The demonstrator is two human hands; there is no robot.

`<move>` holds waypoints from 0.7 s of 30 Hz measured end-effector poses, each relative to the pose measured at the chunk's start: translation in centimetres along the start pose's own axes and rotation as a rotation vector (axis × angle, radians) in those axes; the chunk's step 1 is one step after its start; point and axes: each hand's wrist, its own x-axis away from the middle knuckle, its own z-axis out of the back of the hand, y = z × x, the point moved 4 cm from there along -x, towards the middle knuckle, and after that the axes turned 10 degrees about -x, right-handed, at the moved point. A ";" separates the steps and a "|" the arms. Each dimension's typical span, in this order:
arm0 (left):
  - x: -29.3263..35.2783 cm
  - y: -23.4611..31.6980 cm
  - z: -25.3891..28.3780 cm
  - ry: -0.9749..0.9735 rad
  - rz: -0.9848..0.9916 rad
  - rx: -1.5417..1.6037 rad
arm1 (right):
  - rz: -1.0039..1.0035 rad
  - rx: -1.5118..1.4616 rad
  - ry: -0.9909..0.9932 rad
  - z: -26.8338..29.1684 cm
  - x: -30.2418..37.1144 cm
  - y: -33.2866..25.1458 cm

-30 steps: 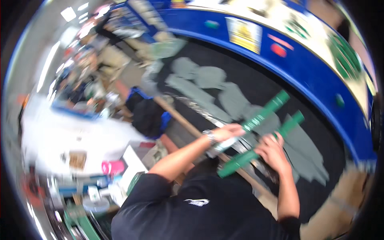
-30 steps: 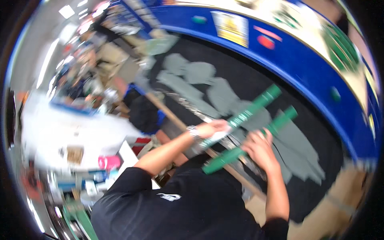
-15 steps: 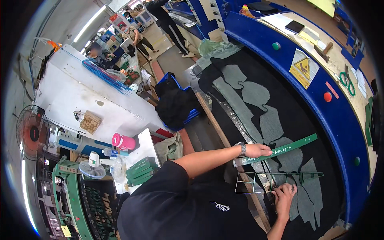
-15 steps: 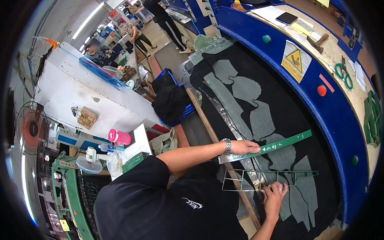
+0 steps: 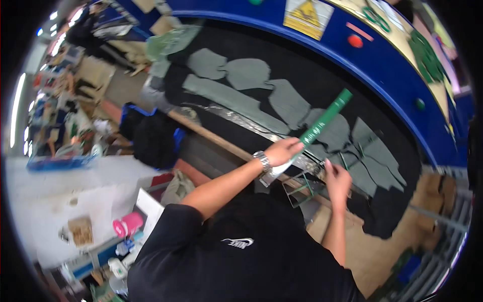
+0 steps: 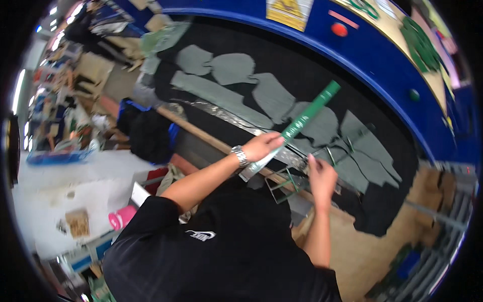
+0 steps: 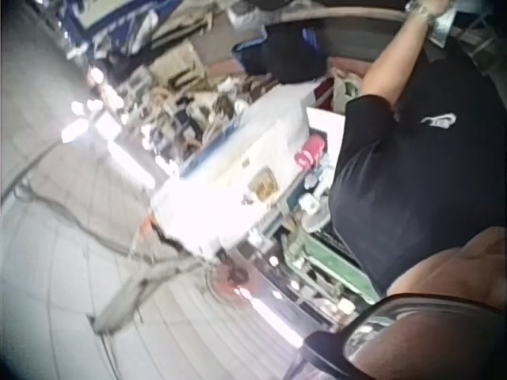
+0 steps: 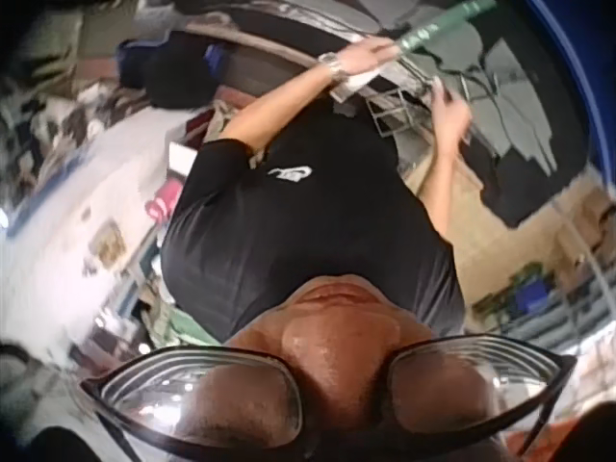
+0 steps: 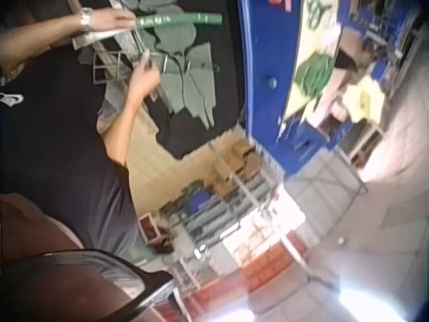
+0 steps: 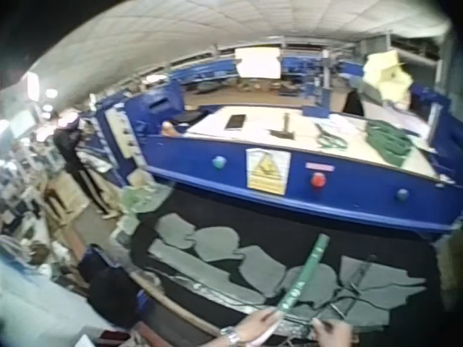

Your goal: The person uses green plastic templates to cut shapes from a large sheet of black fabric on a workbench. They repeatedly place the templates on the fabric, cut around them, and stack the resulting fabric pieces on a nearby table.

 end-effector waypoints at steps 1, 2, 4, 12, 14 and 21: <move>-0.1 -0.3 -0.4 0.050 -0.019 0.015 | 0.026 0.048 0.096 -1.1 -0.2 -0.1; -0.4 -1.1 -1.0 0.108 -0.031 0.030 | -0.073 0.105 0.108 -2.1 -0.6 -0.2; -1.2 -1.9 -2.3 0.104 -0.021 0.015 | -0.129 0.165 0.212 -3.6 -1.4 1.4; -2.2 -4.2 -4.0 0.088 -0.074 0.082 | -0.081 -0.499 0.300 -0.7 1.5 5.0; -1.6 -3.0 -3.6 0.085 -0.095 0.069 | -0.071 -0.658 0.309 -0.3 2.8 4.4; -2.5 -3.5 -3.3 0.131 -0.088 -0.080 | -0.019 -0.875 0.175 -1.6 2.3 1.3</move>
